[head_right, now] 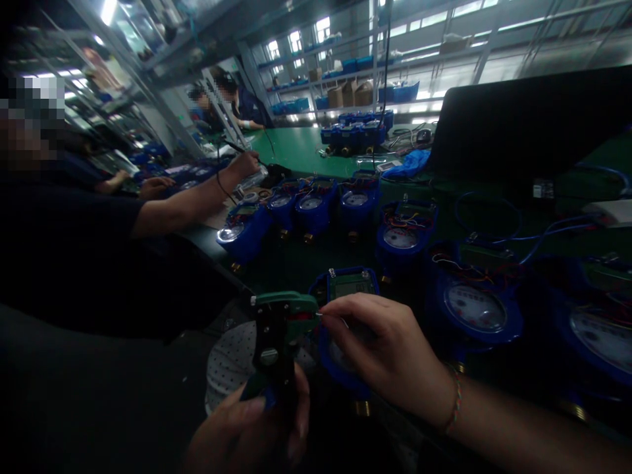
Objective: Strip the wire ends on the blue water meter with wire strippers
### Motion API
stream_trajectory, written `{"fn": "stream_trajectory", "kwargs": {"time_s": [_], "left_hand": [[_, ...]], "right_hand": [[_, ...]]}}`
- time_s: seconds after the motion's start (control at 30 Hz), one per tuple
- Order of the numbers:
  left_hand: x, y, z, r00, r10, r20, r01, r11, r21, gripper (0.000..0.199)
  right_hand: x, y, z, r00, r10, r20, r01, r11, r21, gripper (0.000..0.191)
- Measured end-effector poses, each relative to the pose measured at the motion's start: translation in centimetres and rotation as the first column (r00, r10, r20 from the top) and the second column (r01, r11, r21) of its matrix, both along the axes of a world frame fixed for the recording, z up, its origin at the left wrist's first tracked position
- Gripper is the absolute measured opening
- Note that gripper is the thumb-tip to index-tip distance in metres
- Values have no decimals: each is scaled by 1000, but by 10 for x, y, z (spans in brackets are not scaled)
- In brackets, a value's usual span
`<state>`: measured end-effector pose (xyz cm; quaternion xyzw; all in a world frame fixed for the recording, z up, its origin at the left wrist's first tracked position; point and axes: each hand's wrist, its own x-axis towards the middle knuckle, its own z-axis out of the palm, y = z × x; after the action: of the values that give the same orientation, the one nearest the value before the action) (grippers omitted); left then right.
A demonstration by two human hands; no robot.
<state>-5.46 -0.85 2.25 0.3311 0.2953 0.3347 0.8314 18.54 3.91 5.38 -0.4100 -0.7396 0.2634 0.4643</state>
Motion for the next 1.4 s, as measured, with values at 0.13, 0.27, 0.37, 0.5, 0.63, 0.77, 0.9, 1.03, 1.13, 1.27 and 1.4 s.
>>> {"fn": "stream_trajectory", "kwargs": {"time_s": [0.13,0.27,0.37,0.5,0.63,0.77,0.9,1.03,1.13,1.27,1.4], "left_hand": [[-5,6,1,1000,-19,-7,19,1000,2,41],[-13,9,2,998,-31,-60,31,1000,-2,39],[-17,8,6,991,-13,-133,13,1000,4,42],[-20,7,8,984,-13,-178,16,1000,16,45],[-20,7,6,987,-12,-163,17,999,28,46],[-22,8,2,986,1,-168,1,1000,13,46],[-26,9,-3,991,-14,-132,16,1000,12,44],[-30,10,-6,993,-24,-119,25,1000,8,41],[-29,10,-5,990,-20,-140,20,1000,-2,44],[-26,11,-3,988,-18,-151,18,1000,0,47],[-23,11,-1,987,-17,-159,19,1000,10,48]], "right_hand": [[0,0,2,999,5,39,-6,1000,21,11],[0,-1,3,998,-5,56,3,999,36,14],[-1,-1,3,997,-15,72,12,999,35,15],[-1,-2,2,997,-17,76,13,999,51,16],[-1,-2,2,995,-23,97,16,998,67,19],[-1,-2,1,993,-28,115,17,995,96,20],[0,-3,-2,991,-33,126,20,995,101,23],[1,-3,-5,988,-62,142,54,997,61,23],[2,-3,-6,988,-63,141,56,997,55,24],[2,-3,-5,989,-43,140,40,999,19,22],[1,-3,-5,990,-49,130,48,999,9,22]]}}
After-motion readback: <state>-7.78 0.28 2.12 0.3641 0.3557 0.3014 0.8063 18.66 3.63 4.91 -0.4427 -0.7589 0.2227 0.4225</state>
